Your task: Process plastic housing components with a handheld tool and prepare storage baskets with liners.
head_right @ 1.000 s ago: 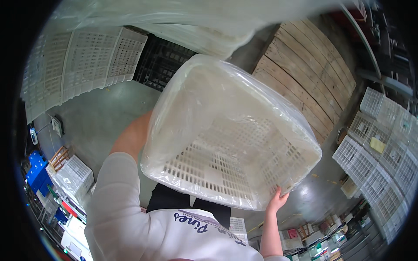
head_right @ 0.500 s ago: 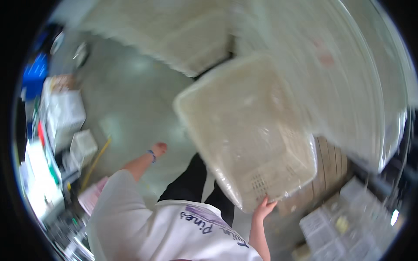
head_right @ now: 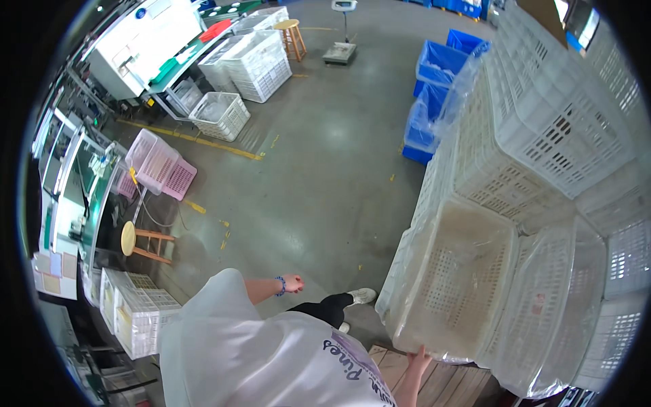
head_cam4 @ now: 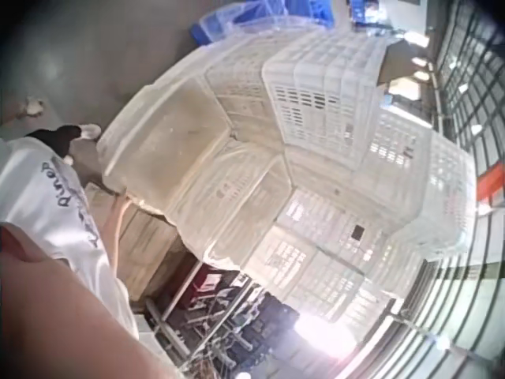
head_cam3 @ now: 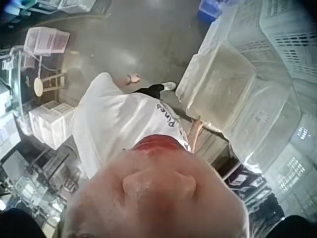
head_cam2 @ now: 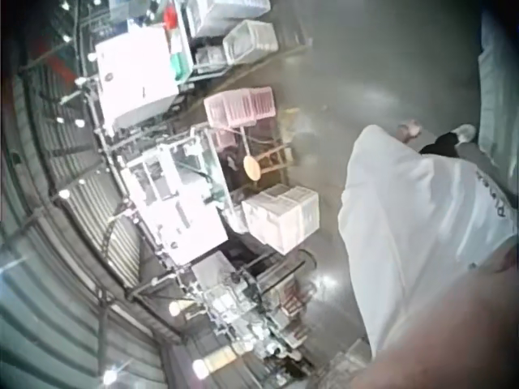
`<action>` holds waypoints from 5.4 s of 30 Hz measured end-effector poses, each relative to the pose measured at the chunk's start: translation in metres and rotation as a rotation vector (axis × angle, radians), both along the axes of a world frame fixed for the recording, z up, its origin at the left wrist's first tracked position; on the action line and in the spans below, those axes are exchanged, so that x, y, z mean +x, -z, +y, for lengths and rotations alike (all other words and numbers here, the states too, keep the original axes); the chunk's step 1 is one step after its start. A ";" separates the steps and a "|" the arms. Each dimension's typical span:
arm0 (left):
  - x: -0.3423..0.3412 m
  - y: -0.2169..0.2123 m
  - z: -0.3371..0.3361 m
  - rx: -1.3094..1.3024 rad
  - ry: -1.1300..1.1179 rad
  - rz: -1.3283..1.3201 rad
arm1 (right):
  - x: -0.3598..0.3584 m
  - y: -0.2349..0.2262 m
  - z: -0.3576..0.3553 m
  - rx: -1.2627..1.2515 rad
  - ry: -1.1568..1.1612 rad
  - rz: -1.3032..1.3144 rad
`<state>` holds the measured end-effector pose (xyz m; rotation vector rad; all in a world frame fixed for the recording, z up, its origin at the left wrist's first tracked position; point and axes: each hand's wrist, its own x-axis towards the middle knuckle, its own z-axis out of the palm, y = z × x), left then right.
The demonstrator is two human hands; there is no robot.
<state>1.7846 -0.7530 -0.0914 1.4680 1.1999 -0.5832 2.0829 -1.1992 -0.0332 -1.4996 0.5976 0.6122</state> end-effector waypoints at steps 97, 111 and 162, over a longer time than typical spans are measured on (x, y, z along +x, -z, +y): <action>0.423 -0.023 2.276 0.386 -1.243 -0.449 | 0.439 -0.022 2.907 -0.183 -2.522 -0.491; 0.419 -0.028 2.584 1.007 -1.003 0.585 | 0.262 0.047 3.322 -0.031 -3.128 -2.104; 0.109 0.091 2.786 1.305 -1.271 1.069 | 0.026 0.173 3.589 1.296 -2.034 -2.693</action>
